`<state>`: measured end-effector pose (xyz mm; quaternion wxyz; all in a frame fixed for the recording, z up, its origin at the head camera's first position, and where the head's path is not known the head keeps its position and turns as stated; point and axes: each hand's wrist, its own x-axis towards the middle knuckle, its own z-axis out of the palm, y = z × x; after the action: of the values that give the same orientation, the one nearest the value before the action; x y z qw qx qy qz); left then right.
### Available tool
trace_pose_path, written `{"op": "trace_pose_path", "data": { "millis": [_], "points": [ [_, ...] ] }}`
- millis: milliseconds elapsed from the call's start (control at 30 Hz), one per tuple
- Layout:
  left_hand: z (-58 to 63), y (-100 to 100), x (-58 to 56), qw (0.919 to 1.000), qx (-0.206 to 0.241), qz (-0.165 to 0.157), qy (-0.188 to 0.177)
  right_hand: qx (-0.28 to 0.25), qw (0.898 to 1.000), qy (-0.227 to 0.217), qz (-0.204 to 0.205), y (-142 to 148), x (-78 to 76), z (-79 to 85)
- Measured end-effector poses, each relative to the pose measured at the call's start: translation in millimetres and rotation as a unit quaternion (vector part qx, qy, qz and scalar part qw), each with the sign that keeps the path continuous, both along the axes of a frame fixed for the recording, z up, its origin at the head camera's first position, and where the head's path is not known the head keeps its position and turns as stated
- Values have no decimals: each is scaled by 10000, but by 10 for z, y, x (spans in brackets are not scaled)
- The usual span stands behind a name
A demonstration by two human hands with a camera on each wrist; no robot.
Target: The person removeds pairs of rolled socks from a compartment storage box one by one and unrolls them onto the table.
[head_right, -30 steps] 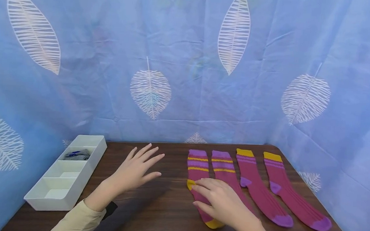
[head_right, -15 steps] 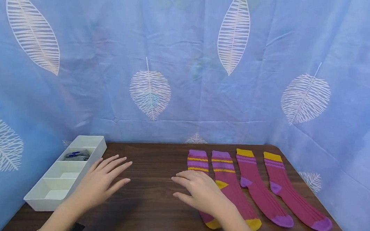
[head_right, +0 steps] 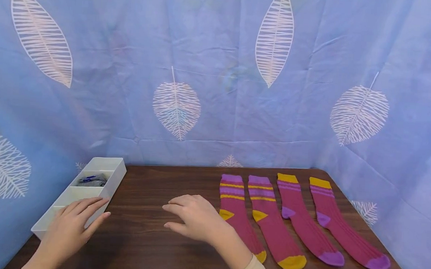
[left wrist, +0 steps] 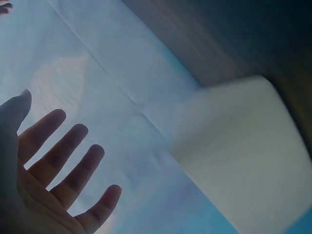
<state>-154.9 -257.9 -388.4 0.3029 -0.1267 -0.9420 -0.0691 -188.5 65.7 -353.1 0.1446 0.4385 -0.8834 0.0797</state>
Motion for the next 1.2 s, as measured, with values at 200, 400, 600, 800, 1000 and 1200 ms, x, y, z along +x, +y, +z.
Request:
{"op": "trace_pose_path", "data": {
  "millis": [200, 400, 600, 800, 1000, 1200],
  "points": [
    [-55, -315, 15, 9990, 62, 451, -17, 10, 9998, -79, 173, -307, -42, 50],
    [-87, -551, -36, 9964, 112, 789, -295, -7, 9990, 22, 451, -596, -95, 15],
    [-99, -712, -122, 9853, 196, 1003, -1368, -22, 9973, 103, 727, -838, -161, -14],
    [-142, -772, -201, 9755, 94, 988, -1964, -59, 9956, 235, 909, -1003, -220, -17],
    [-237, -791, -258, 9611, 67, 968, -2585, -84, 9949, 110, 1001, -1163, -307, -12],
    [-327, -814, -278, 9574, 188, 819, -2763, 172, 9948, -308, 956, -1333, -385, -119]
  ]
}}
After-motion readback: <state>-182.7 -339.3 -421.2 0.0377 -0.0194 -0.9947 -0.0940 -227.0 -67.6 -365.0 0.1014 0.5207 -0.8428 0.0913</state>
